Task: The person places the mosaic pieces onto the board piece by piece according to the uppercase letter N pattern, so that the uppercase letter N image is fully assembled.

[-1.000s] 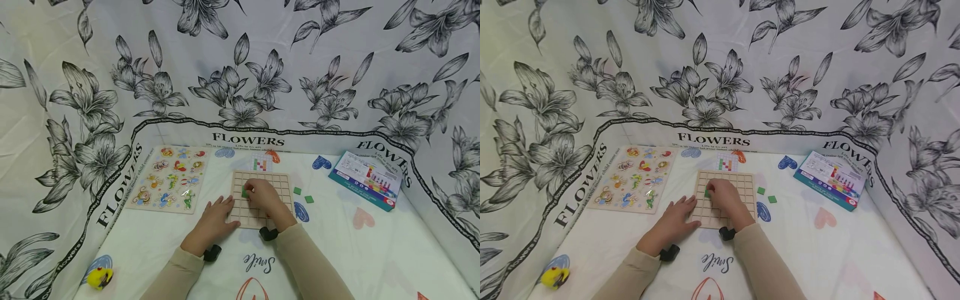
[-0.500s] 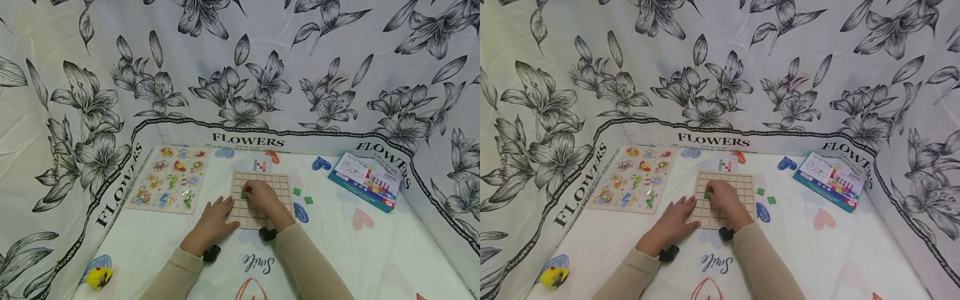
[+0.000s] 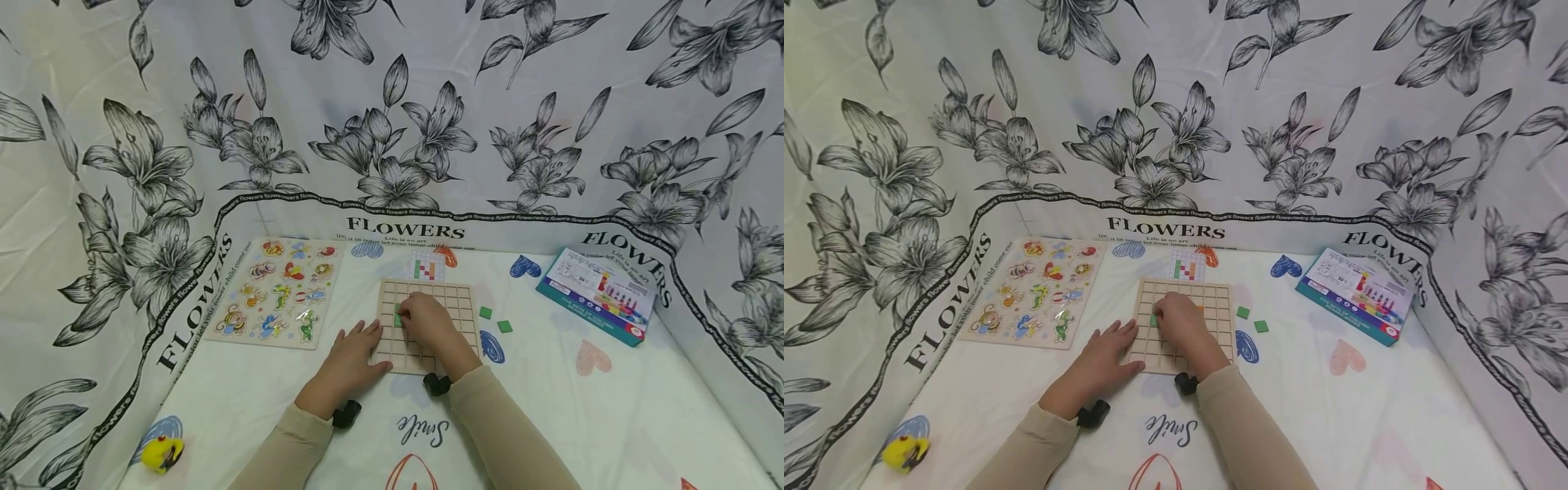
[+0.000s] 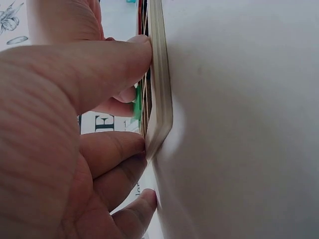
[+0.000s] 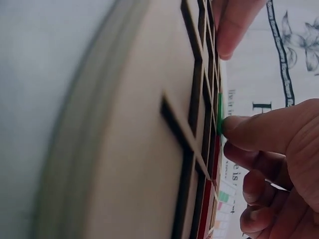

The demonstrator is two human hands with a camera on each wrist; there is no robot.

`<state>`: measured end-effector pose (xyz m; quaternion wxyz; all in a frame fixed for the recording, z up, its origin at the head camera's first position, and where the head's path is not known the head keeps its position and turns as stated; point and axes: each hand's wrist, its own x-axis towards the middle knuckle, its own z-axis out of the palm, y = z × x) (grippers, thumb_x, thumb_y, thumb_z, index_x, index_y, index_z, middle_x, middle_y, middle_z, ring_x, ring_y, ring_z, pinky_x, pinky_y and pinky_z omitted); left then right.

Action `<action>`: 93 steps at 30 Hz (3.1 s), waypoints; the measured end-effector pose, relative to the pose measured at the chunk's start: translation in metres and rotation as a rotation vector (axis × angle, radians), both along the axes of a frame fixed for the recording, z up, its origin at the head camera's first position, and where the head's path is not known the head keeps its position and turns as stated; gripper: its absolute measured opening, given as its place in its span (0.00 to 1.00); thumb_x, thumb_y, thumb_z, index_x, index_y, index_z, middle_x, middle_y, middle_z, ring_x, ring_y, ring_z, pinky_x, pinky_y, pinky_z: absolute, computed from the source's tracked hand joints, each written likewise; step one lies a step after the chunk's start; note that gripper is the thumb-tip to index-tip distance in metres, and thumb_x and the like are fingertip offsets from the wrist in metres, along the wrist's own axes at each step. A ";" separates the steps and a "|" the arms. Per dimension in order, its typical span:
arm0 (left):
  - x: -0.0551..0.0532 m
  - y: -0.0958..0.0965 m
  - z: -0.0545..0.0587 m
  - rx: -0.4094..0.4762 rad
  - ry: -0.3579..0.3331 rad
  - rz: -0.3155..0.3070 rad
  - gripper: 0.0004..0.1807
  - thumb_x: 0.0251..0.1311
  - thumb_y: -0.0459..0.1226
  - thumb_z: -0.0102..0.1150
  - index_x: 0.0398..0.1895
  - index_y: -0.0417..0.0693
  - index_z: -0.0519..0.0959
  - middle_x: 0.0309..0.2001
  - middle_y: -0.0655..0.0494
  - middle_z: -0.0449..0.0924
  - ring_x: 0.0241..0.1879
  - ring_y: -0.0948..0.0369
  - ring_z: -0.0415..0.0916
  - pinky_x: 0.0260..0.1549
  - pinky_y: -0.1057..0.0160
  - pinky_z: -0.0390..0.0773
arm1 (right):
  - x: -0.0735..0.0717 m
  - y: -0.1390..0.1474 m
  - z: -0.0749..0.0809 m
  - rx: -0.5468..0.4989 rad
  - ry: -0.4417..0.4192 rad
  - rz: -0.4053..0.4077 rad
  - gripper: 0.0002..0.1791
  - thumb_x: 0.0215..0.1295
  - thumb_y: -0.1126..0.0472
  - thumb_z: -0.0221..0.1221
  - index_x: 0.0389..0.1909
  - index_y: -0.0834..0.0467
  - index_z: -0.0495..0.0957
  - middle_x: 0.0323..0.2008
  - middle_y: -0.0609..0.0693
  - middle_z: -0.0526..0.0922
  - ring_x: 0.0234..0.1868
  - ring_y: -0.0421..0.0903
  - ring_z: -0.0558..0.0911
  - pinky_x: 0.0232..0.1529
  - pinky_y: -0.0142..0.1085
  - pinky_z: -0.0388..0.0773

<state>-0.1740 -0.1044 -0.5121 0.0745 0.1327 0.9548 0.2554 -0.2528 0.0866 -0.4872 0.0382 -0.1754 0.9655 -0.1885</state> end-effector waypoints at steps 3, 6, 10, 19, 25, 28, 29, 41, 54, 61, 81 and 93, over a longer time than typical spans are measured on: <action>-0.001 0.001 0.000 -0.002 0.001 -0.001 0.44 0.67 0.51 0.74 0.81 0.42 0.71 0.84 0.51 0.65 0.86 0.43 0.55 0.83 0.29 0.51 | 0.001 0.001 -0.001 0.001 -0.002 -0.015 0.04 0.75 0.60 0.69 0.44 0.53 0.92 0.44 0.46 0.87 0.44 0.45 0.82 0.52 0.45 0.85; -0.001 0.003 0.000 -0.002 -0.001 0.001 0.44 0.68 0.51 0.74 0.81 0.43 0.71 0.85 0.52 0.65 0.86 0.44 0.55 0.83 0.29 0.51 | 0.001 0.003 -0.002 -0.013 -0.007 -0.019 0.04 0.76 0.60 0.68 0.44 0.52 0.92 0.44 0.45 0.86 0.43 0.44 0.81 0.52 0.44 0.85; -0.001 0.005 0.001 -0.004 -0.003 0.000 0.44 0.68 0.51 0.74 0.82 0.43 0.71 0.85 0.52 0.65 0.86 0.43 0.55 0.83 0.29 0.51 | 0.002 0.014 0.000 -0.078 0.003 -0.042 0.07 0.77 0.61 0.66 0.49 0.53 0.91 0.48 0.47 0.88 0.49 0.47 0.84 0.57 0.47 0.86; -0.003 0.008 -0.002 -0.001 -0.019 0.010 0.45 0.68 0.52 0.74 0.83 0.45 0.69 0.86 0.54 0.62 0.88 0.45 0.52 0.85 0.31 0.48 | 0.011 0.092 0.016 -0.277 -0.009 -0.259 0.14 0.81 0.61 0.60 0.60 0.60 0.87 0.58 0.57 0.86 0.56 0.56 0.82 0.64 0.54 0.84; -0.002 0.005 -0.002 0.001 -0.016 0.010 0.45 0.68 0.51 0.74 0.83 0.45 0.69 0.86 0.53 0.62 0.88 0.44 0.52 0.85 0.31 0.48 | 0.015 0.160 0.020 -0.287 -0.060 -0.436 0.18 0.83 0.59 0.56 0.66 0.60 0.82 0.61 0.61 0.82 0.55 0.58 0.78 0.60 0.54 0.83; 0.000 0.004 -0.002 0.008 -0.021 0.015 0.45 0.68 0.51 0.74 0.83 0.45 0.69 0.86 0.52 0.62 0.87 0.44 0.52 0.84 0.30 0.48 | 0.017 0.184 0.017 -0.265 -0.130 -0.492 0.20 0.83 0.57 0.57 0.67 0.61 0.80 0.62 0.63 0.81 0.57 0.60 0.77 0.61 0.56 0.83; 0.000 0.004 -0.001 0.010 -0.024 0.016 0.45 0.68 0.51 0.74 0.83 0.45 0.69 0.86 0.52 0.62 0.87 0.44 0.52 0.84 0.30 0.48 | 0.017 0.191 0.015 -0.252 -0.158 -0.498 0.20 0.82 0.57 0.58 0.67 0.62 0.80 0.62 0.64 0.81 0.57 0.61 0.77 0.60 0.56 0.83; 0.001 0.002 0.001 0.025 -0.012 0.019 0.44 0.68 0.50 0.74 0.82 0.44 0.70 0.85 0.51 0.63 0.87 0.43 0.53 0.84 0.30 0.48 | 0.020 0.196 -0.011 -0.228 -0.293 -0.542 0.21 0.76 0.47 0.66 0.56 0.60 0.82 0.52 0.60 0.83 0.53 0.57 0.78 0.57 0.50 0.80; 0.002 0.002 0.002 0.017 -0.009 0.018 0.44 0.68 0.50 0.74 0.82 0.44 0.69 0.85 0.51 0.63 0.87 0.43 0.53 0.84 0.30 0.48 | 0.021 0.176 -0.010 -0.287 -0.160 -0.516 0.10 0.77 0.59 0.64 0.52 0.59 0.79 0.48 0.58 0.83 0.50 0.56 0.78 0.53 0.48 0.79; 0.001 0.003 0.003 0.016 -0.001 0.013 0.44 0.67 0.49 0.74 0.82 0.42 0.70 0.85 0.49 0.64 0.87 0.42 0.54 0.84 0.29 0.49 | 0.031 0.117 0.005 -0.320 -0.031 -0.390 0.04 0.77 0.61 0.65 0.47 0.55 0.84 0.43 0.52 0.87 0.42 0.51 0.79 0.43 0.41 0.79; -0.001 0.000 -0.004 0.006 0.000 0.011 0.44 0.67 0.52 0.74 0.81 0.43 0.71 0.85 0.52 0.64 0.87 0.43 0.54 0.83 0.29 0.51 | 0.025 0.005 -0.009 -0.261 -0.040 -0.052 0.03 0.76 0.62 0.67 0.44 0.51 0.87 0.41 0.46 0.89 0.39 0.44 0.81 0.46 0.45 0.84; -0.001 0.000 -0.004 -0.001 0.009 0.014 0.44 0.67 0.53 0.74 0.81 0.44 0.71 0.85 0.52 0.64 0.86 0.43 0.55 0.83 0.29 0.51 | 0.031 0.004 -0.009 -0.218 -0.046 -0.047 0.02 0.75 0.62 0.69 0.44 0.52 0.88 0.44 0.46 0.87 0.44 0.44 0.81 0.56 0.45 0.86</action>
